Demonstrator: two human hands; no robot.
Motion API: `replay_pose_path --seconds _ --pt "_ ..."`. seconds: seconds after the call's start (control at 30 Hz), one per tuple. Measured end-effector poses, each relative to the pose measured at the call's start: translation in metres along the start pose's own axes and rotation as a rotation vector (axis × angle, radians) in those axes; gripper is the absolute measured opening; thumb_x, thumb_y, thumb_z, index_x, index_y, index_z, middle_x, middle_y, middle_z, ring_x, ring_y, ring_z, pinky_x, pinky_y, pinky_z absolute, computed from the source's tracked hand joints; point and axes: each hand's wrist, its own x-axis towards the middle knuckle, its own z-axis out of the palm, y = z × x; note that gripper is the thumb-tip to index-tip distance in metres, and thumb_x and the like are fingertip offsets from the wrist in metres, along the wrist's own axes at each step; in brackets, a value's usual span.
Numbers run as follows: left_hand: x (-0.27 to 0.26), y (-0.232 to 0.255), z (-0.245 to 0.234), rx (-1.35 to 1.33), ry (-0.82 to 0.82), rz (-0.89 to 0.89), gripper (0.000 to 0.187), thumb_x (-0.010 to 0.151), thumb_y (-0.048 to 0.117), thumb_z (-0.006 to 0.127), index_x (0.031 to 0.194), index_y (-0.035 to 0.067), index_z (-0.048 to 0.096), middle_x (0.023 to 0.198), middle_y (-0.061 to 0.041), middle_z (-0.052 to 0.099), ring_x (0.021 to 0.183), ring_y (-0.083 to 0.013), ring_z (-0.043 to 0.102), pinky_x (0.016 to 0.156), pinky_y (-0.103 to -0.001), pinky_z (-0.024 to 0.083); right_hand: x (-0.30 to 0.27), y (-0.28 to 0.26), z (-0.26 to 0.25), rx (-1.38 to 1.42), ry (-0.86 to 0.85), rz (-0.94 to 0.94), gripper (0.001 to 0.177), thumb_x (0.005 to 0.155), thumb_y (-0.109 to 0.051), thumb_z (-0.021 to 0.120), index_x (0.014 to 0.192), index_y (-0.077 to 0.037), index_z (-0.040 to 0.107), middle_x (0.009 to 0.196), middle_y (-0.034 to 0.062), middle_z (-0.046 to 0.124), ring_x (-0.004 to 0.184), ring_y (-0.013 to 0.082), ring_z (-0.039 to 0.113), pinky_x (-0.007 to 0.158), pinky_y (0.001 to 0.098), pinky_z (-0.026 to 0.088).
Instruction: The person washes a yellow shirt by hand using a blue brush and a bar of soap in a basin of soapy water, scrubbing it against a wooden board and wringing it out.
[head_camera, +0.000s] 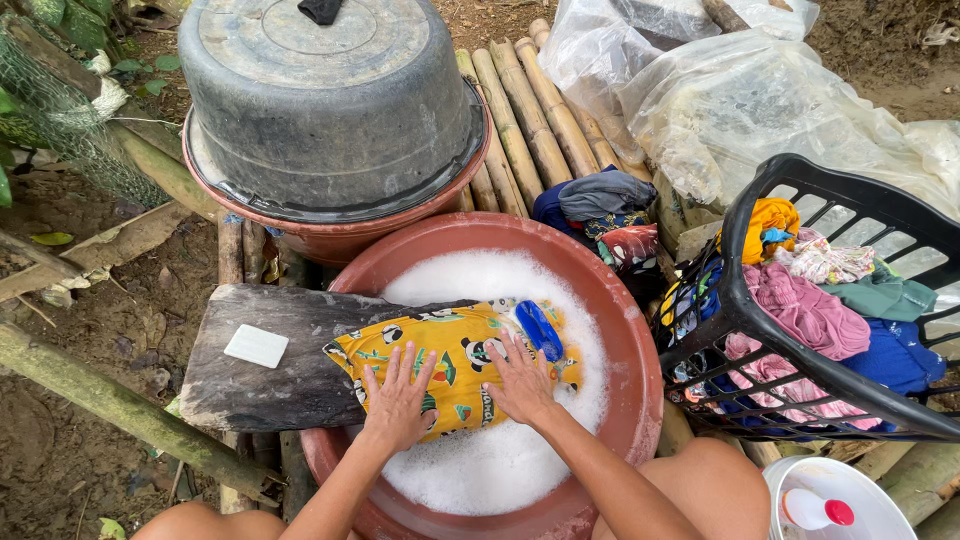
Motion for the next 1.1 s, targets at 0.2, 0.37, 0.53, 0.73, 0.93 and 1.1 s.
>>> replay_pose_path --seconds 0.2,0.37,0.53,0.73,0.93,1.1 --pt "0.0003 0.0012 -0.0025 -0.009 -0.015 -0.005 0.100 0.089 0.047 0.072 0.161 0.024 0.007 0.168 -0.017 0.003 0.156 -0.0371 0.003 0.117 -0.073 0.010 -0.0002 -0.0014 -0.0027 0.010 -0.014 0.006 0.077 0.095 -0.052 0.057 0.161 -0.031 0.022 0.171 0.0025 -0.001 0.157 0.0254 0.003 0.124 0.0569 0.007" --pt "-0.0003 0.0003 -0.0026 -0.025 -0.005 -0.001 0.100 0.089 0.046 0.073 0.161 0.024 0.007 0.168 -0.017 0.003 0.155 -0.0375 0.003 0.117 -0.073 0.009 0.0001 -0.0017 -0.0008 0.013 -0.013 0.012 0.078 0.094 -0.053 0.057 0.161 -0.033 0.021 0.171 0.0018 -0.002 0.157 0.0246 0.002 0.125 0.0566 0.006" --pt "-0.0008 -0.0009 -0.0005 -0.030 0.030 0.006 0.100 0.087 0.046 0.074 0.161 0.024 0.009 0.167 -0.017 0.006 0.155 -0.0377 0.006 0.116 -0.073 0.011 0.0004 -0.0014 -0.0009 0.020 -0.015 0.015 0.078 0.094 -0.053 0.057 0.161 -0.033 0.021 0.171 0.0019 -0.001 0.157 0.0247 0.002 0.125 0.0572 0.006" --pt "-0.0001 -0.0038 0.0041 -0.027 0.037 -0.001 0.101 0.085 0.046 0.075 0.160 0.024 0.011 0.167 -0.017 0.006 0.155 -0.0375 0.008 0.115 -0.075 0.013 0.0020 0.0017 0.0040 0.031 0.008 0.000 0.078 0.094 -0.052 0.058 0.161 -0.032 0.022 0.171 0.0026 0.001 0.157 0.0251 0.003 0.124 0.0579 0.006" --pt "-0.0011 -0.0064 0.0054 -0.018 0.030 0.001 0.100 0.086 0.047 0.074 0.160 0.023 0.010 0.167 -0.018 0.004 0.155 -0.0382 0.006 0.115 -0.075 0.011 0.0031 0.0006 0.0041 0.038 0.007 0.002 0.078 0.093 -0.052 0.058 0.160 -0.033 0.022 0.171 0.0017 0.002 0.157 0.0243 0.004 0.124 0.0578 0.006" --pt "-0.0043 -0.0068 -0.0002 -0.027 0.035 -0.020 0.099 0.086 0.045 0.074 0.160 0.021 0.013 0.166 -0.019 0.006 0.154 -0.0380 0.008 0.117 -0.072 0.012 0.0051 0.0026 0.0031 0.034 -0.001 0.010 0.078 0.094 -0.052 0.059 0.160 -0.032 0.023 0.171 0.0037 0.003 0.157 0.0264 0.005 0.123 0.0594 0.007"
